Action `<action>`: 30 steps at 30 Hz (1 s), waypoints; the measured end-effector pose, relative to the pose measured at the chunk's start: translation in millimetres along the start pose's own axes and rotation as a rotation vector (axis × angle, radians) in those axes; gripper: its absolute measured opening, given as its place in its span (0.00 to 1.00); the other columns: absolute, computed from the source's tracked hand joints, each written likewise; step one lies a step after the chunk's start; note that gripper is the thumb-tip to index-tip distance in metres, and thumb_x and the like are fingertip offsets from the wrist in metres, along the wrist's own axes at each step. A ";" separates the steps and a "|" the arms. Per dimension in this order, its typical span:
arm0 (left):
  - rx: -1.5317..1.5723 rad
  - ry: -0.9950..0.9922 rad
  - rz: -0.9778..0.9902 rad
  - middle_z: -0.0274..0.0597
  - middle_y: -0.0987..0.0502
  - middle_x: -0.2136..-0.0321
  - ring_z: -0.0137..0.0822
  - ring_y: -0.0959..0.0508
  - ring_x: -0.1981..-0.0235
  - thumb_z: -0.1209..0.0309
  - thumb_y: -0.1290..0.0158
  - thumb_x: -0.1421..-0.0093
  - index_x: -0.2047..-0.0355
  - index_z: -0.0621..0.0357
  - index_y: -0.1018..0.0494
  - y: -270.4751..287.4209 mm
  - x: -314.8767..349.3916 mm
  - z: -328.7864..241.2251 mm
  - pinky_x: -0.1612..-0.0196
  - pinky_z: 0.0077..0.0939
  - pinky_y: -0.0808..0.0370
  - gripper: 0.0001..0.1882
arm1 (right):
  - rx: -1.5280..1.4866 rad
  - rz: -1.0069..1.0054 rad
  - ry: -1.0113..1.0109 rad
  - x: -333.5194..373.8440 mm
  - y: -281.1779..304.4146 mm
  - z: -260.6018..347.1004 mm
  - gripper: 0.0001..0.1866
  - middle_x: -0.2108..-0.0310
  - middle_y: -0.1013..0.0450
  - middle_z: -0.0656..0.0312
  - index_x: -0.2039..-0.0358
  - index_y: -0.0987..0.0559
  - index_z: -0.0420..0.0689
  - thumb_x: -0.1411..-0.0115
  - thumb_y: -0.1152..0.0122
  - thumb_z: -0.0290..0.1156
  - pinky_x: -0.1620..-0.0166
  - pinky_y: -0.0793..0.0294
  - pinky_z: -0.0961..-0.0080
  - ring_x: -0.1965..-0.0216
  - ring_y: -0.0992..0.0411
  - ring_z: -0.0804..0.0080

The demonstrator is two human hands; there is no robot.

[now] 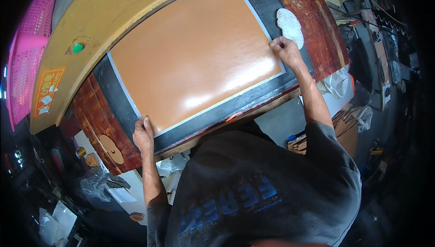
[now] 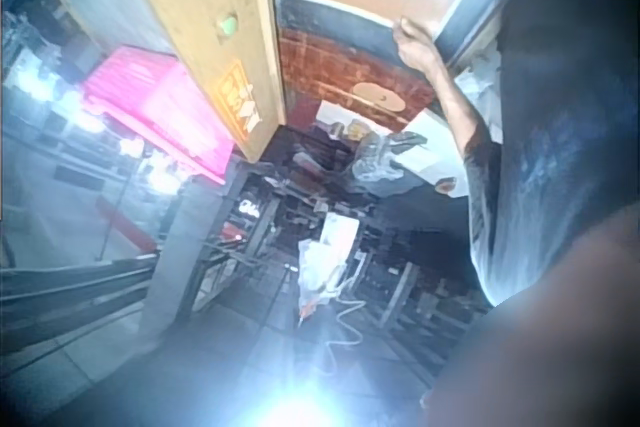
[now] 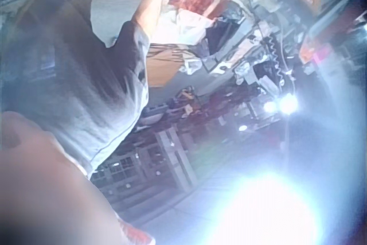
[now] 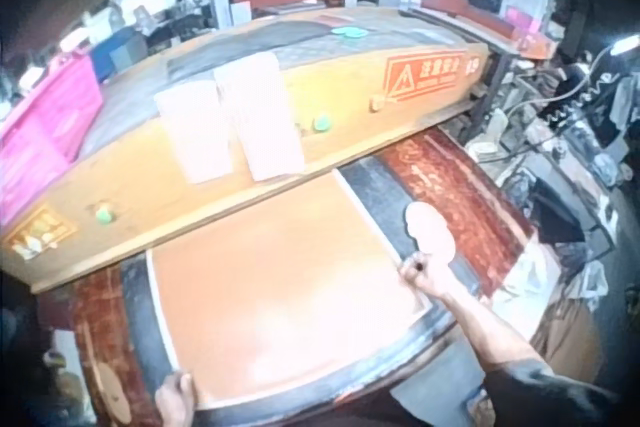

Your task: The person repeatedly rubs small white pads against a brown sheet on a workbench, then removes and stacks brown cutouts. They place a new brown sheet on the bench and continue rubbing with the pads.

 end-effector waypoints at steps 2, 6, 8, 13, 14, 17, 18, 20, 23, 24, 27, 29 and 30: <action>0.055 -0.039 -0.132 0.65 0.17 0.56 0.61 0.17 0.53 0.50 0.44 0.30 0.46 0.66 0.23 -4.1 -1.8 -2.4 0.49 0.51 0.22 0.29 | 0.034 -0.111 0.009 0.2 4.7 -1.6 0.20 0.59 0.15 0.50 0.50 0.15 0.38 0.32 0.33 0.43 0.49 0.21 0.66 0.56 0.17 0.62; 0.120 0.137 -0.151 0.74 0.27 0.42 0.66 0.25 0.41 0.50 0.42 0.32 0.35 0.76 0.33 -26.3 -6.7 -9.5 0.36 0.50 0.28 0.40 | 0.196 0.083 -0.036 -3.8 -12.4 -5.8 0.30 0.51 0.17 0.42 0.42 0.18 0.38 0.31 0.38 0.52 0.43 0.22 0.61 0.48 0.18 0.49; -0.008 0.239 -0.183 0.76 0.26 0.44 0.69 0.25 0.42 0.43 0.40 0.36 0.34 0.75 0.33 -36.3 -0.7 -18.1 0.36 0.56 0.29 0.46 | 0.317 0.064 -0.033 -8.3 -19.4 -6.5 0.32 0.51 0.17 0.42 0.42 0.18 0.39 0.31 0.40 0.54 0.42 0.23 0.58 0.47 0.19 0.46; 0.092 0.254 -0.163 0.72 0.26 0.49 0.68 0.27 0.45 0.43 0.36 0.40 0.34 0.76 0.35 -46.7 35.9 -39.1 0.38 0.58 0.30 0.50 | 0.419 -0.122 0.027 -19.3 -9.8 0.4 0.32 0.53 0.18 0.37 0.45 0.18 0.38 0.32 0.41 0.56 0.43 0.24 0.53 0.47 0.20 0.42; 0.101 0.255 -0.180 0.73 0.27 0.48 0.68 0.27 0.45 0.43 0.36 0.39 0.34 0.76 0.35 -45.5 39.1 -38.9 0.38 0.58 0.30 0.50 | 0.430 -0.076 0.005 -18.2 -10.7 1.0 0.32 0.53 0.18 0.37 0.44 0.18 0.38 0.32 0.41 0.56 0.43 0.24 0.53 0.47 0.20 0.42; 0.113 0.216 -0.186 0.74 0.29 0.46 0.68 0.29 0.42 0.43 0.37 0.38 0.33 0.76 0.36 -43.8 37.0 -33.5 0.37 0.58 0.31 0.50 | 0.421 -0.081 -0.010 -2.6 -12.3 4.5 0.32 0.53 0.18 0.38 0.45 0.17 0.39 0.32 0.41 0.57 0.42 0.24 0.53 0.47 0.20 0.41; 0.073 0.215 -0.188 0.74 0.28 0.46 0.68 0.28 0.43 0.43 0.37 0.38 0.33 0.76 0.36 -42.1 32.3 -28.9 0.38 0.58 0.30 0.49 | 0.456 -0.076 -0.030 4.5 -14.3 5.3 0.32 0.54 0.18 0.39 0.46 0.17 0.39 0.31 0.42 0.57 0.43 0.23 0.52 0.47 0.20 0.41; 0.031 0.188 -0.199 0.74 0.27 0.48 0.68 0.26 0.45 0.43 0.38 0.37 0.33 0.76 0.35 -37.2 23.7 -17.7 0.39 0.58 0.29 0.48 | 0.467 -0.050 -0.065 19.1 -19.3 4.5 0.31 0.53 0.18 0.40 0.46 0.17 0.40 0.32 0.42 0.57 0.43 0.23 0.52 0.48 0.20 0.42; 0.012 0.149 -0.137 0.75 0.25 0.50 0.68 0.25 0.47 0.45 0.39 0.36 0.34 0.75 0.35 -37.5 16.6 -5.5 0.40 0.57 0.28 0.46 | 0.513 0.038 -0.118 21.7 -15.2 -0.2 0.31 0.55 0.17 0.41 0.46 0.17 0.41 0.33 0.40 0.58 0.43 0.22 0.54 0.49 0.19 0.43; 0.030 0.132 -0.123 0.76 0.25 0.49 0.68 0.25 0.47 0.45 0.40 0.36 0.34 0.75 0.35 -37.6 17.3 -3.2 0.40 0.57 0.28 0.45 | 0.462 0.085 -0.096 18.1 -11.8 -0.5 0.32 0.57 0.17 0.41 0.46 0.17 0.41 0.34 0.39 0.58 0.43 0.22 0.54 0.50 0.19 0.45; 0.069 0.064 -0.188 0.74 0.24 0.51 0.69 0.25 0.49 0.48 0.39 0.35 0.36 0.73 0.32 -34.8 21.7 -1.6 0.43 0.58 0.29 0.41 | 0.134 -0.021 -0.054 -0.2 7.6 5.9 0.33 0.48 0.21 0.40 0.44 0.17 0.41 0.38 0.33 0.56 0.40 0.23 0.55 0.46 0.21 0.45; 0.077 0.002 -0.193 0.71 0.24 0.53 0.67 0.25 0.51 0.50 0.40 0.33 0.37 0.73 0.31 -34.8 24.1 -1.8 0.45 0.58 0.29 0.38 | 0.212 -0.174 0.077 -9.5 15.8 18.5 0.34 0.41 0.25 0.39 0.42 0.18 0.44 0.40 0.31 0.56 0.39 0.24 0.55 0.44 0.23 0.42; 0.073 -0.062 -0.222 0.70 0.24 0.53 0.67 0.25 0.53 0.50 0.41 0.31 0.37 0.73 0.31 -35.6 23.1 -4.4 0.46 0.58 0.29 0.37 | 0.368 -0.134 0.081 -14.4 16.3 24.0 0.34 0.38 0.27 0.39 0.41 0.18 0.46 0.40 0.31 0.56 0.39 0.24 0.55 0.44 0.23 0.41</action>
Point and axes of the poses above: each hand's wrist, its own x-axis away from the middle knuckle, its own y-axis out of the back of the hand, z = x × y, the point moved 3 cm from there along -x, towards the middle knuckle
